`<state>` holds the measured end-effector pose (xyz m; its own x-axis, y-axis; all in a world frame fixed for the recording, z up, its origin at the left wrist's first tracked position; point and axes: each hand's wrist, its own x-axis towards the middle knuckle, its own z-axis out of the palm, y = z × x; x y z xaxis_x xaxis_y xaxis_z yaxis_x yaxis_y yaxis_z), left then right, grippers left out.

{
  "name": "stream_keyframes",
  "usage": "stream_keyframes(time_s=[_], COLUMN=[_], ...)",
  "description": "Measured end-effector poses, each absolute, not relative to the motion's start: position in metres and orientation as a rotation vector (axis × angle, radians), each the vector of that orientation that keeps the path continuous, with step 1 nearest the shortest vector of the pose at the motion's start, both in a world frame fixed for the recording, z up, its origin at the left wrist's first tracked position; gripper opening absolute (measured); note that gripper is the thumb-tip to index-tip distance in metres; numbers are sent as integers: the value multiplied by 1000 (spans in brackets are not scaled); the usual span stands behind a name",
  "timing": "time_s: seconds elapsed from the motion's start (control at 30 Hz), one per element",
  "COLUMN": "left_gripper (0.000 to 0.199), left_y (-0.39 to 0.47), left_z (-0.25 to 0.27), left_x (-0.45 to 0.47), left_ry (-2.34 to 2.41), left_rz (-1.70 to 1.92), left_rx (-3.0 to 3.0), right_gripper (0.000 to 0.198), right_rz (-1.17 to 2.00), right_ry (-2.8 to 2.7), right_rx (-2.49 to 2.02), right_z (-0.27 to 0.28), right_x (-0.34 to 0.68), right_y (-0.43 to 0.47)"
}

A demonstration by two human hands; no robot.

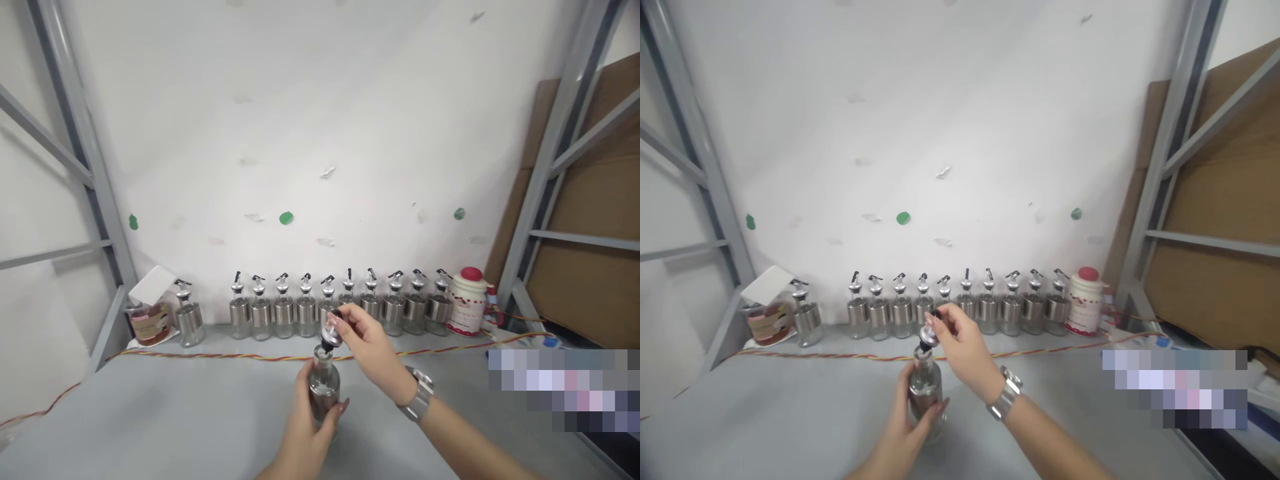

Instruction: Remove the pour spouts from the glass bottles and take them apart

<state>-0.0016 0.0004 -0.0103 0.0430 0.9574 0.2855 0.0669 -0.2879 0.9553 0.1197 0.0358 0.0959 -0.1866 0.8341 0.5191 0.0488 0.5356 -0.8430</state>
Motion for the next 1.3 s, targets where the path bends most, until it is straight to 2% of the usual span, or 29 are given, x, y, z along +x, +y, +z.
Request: stream_keyframes(time_s=[0.3, 0.47, 0.67, 1.13, 1.3], left_gripper=[57, 56, 56, 57, 54], left_y=[-1, 1, 3, -1, -3], left_z=[-9, -15, -19, -9, -6], left_x=[-6, -7, -8, -7, -4], left_ry=[1123, 1054, 1069, 1067, 1085], left_rz=[1311, 1312, 1343, 1399, 1391], left_rx=[1587, 1612, 1619, 1523, 1541], right_gripper=[17, 18, 17, 18, 17], right_rz=[656, 707, 499, 652, 619], right_ry=[-1580, -1651, -1695, -1842, -1886], right_rx=[-825, -818, -926, -868, -870], right_z=[88, 88, 93, 101, 100], right_x=[111, 111, 116, 117, 114], right_y=[48, 39, 34, 34, 38])
